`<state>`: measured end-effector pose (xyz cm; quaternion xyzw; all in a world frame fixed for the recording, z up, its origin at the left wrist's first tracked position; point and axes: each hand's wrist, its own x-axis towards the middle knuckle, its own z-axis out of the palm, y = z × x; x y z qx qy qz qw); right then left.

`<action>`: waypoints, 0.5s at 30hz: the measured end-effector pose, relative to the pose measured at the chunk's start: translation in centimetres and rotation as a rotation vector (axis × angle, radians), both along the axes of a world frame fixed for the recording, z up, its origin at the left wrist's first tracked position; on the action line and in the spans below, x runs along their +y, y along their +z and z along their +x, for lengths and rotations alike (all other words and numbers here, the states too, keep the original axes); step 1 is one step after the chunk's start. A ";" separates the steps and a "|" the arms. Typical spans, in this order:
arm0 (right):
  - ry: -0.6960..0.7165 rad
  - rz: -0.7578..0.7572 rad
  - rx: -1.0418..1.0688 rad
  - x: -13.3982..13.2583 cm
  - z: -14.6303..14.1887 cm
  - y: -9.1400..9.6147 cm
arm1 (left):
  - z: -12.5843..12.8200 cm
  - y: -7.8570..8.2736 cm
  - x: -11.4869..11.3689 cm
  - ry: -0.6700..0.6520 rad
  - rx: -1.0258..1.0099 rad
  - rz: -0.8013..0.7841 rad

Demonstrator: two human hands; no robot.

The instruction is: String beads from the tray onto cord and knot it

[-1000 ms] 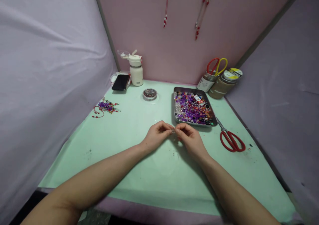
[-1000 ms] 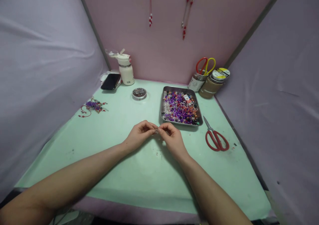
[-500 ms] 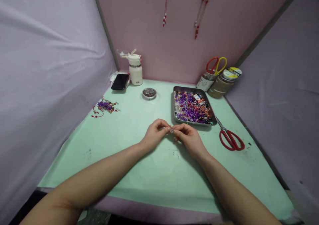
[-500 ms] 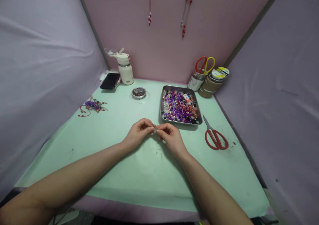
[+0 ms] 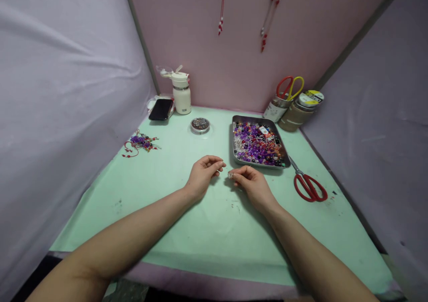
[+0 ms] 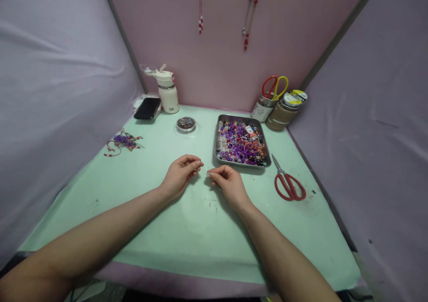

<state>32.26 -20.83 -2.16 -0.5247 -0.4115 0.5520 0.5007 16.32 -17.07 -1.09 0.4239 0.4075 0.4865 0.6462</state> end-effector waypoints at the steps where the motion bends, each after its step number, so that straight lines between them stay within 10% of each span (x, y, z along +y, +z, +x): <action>1: -0.006 -0.003 0.007 0.0 0.0 -0.1 | 0.0 0.0 0.0 0.012 0.021 0.005; 15: -0.100 -0.025 0.113 0.2 -0.1 -0.1 | -0.8 1.8 -0.4 -0.079 0.663 0.366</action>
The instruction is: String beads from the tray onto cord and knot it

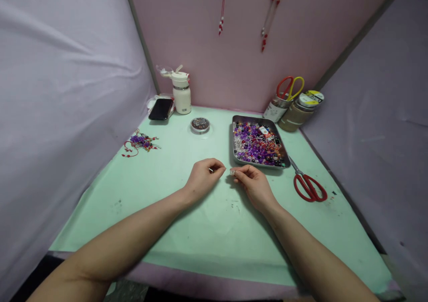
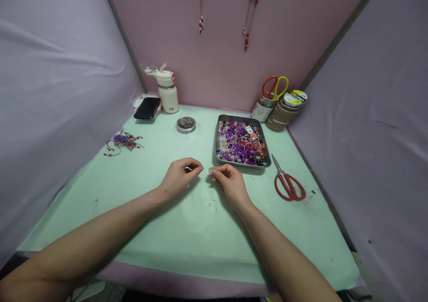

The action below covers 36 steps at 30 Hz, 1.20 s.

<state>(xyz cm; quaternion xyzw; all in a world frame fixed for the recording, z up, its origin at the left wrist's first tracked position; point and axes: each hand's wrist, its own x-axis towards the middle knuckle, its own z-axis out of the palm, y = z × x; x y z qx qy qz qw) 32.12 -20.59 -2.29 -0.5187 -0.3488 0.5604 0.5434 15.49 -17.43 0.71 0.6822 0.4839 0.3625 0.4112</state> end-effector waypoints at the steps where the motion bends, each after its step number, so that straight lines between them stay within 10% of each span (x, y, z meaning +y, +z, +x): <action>1: -0.003 0.000 0.001 0.0 0.0 0.1 | 0.0 0.0 -0.1 0.001 0.014 0.011; 36: -0.005 0.019 0.015 -0.2 -0.1 0.4 | -0.1 0.1 -0.1 -0.009 0.069 0.025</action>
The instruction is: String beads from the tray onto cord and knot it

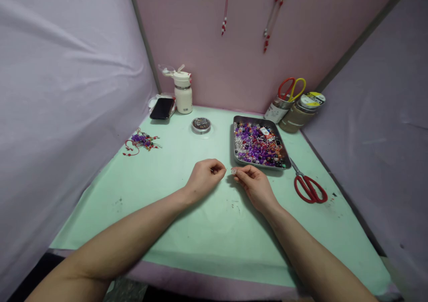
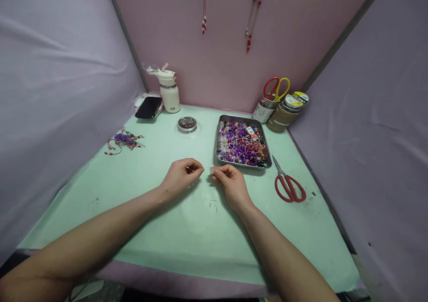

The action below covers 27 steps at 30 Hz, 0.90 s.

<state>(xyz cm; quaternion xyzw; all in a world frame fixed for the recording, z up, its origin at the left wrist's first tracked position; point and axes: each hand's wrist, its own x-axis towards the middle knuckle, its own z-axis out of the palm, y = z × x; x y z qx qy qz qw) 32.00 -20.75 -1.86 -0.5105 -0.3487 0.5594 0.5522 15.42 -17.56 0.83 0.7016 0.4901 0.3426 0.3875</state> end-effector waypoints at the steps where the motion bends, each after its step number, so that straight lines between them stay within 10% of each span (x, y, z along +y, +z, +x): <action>1: -0.002 -0.002 0.005 0.0 0.0 0.0 | 0.0 0.0 0.0 -0.003 -0.002 0.000; 27: 0.029 -0.014 0.011 -0.1 -0.2 0.0 | 0.1 -0.5 -0.2 -0.021 0.007 0.011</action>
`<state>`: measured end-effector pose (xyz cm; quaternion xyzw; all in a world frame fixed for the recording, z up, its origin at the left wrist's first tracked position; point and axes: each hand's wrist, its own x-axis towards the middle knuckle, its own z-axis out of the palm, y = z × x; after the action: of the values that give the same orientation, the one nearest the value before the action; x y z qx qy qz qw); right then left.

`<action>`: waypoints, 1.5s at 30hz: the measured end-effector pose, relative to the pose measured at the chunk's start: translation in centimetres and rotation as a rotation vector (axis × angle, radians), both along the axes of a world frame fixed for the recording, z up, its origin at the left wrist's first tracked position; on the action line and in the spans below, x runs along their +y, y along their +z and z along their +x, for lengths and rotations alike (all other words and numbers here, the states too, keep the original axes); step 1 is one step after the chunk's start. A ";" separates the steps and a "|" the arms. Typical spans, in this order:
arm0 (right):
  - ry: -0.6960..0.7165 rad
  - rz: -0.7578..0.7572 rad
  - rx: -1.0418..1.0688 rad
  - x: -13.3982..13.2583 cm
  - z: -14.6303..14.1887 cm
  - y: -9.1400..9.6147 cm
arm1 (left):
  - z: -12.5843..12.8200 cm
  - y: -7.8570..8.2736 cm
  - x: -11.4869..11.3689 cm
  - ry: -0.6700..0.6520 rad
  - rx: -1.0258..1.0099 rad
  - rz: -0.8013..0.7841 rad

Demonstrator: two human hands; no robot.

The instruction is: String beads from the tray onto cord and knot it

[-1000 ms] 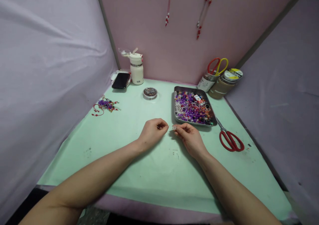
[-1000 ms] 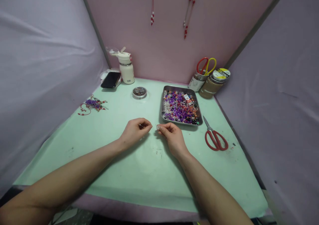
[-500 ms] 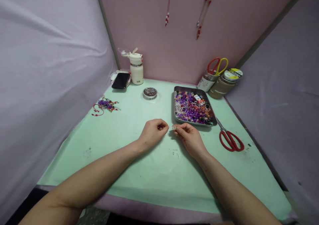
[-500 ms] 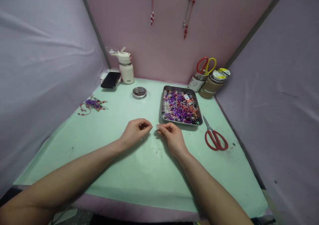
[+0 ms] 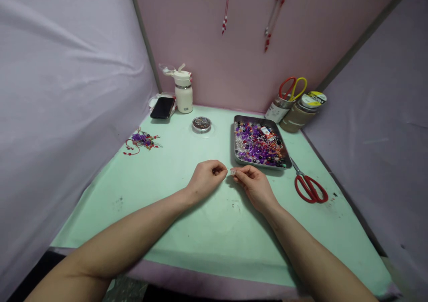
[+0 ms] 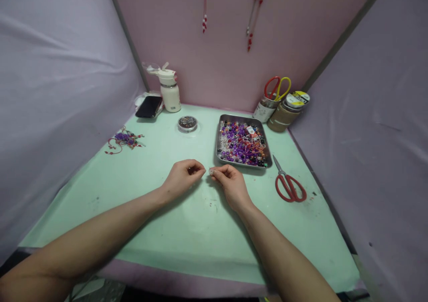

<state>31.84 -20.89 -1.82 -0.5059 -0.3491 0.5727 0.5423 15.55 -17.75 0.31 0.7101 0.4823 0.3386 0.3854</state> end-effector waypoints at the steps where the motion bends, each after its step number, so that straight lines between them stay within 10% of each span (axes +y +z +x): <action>1: 0.001 0.001 -0.004 0.0 0.0 0.0 | 0.0 0.0 0.0 -0.002 0.000 -0.002; 21: 0.022 0.067 -0.112 0.0 0.4 -0.1 | 0.1 -0.8 0.9 -0.084 -0.201 -0.288; 45: 0.035 0.158 -0.397 -0.4 0.3 0.6 | 0.1 -0.8 0.4 -0.099 -0.108 -0.105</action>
<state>32.19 -21.34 -1.22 -0.5584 -0.5017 0.4421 0.4910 15.62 -17.32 -0.46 0.6926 0.4424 0.3312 0.4636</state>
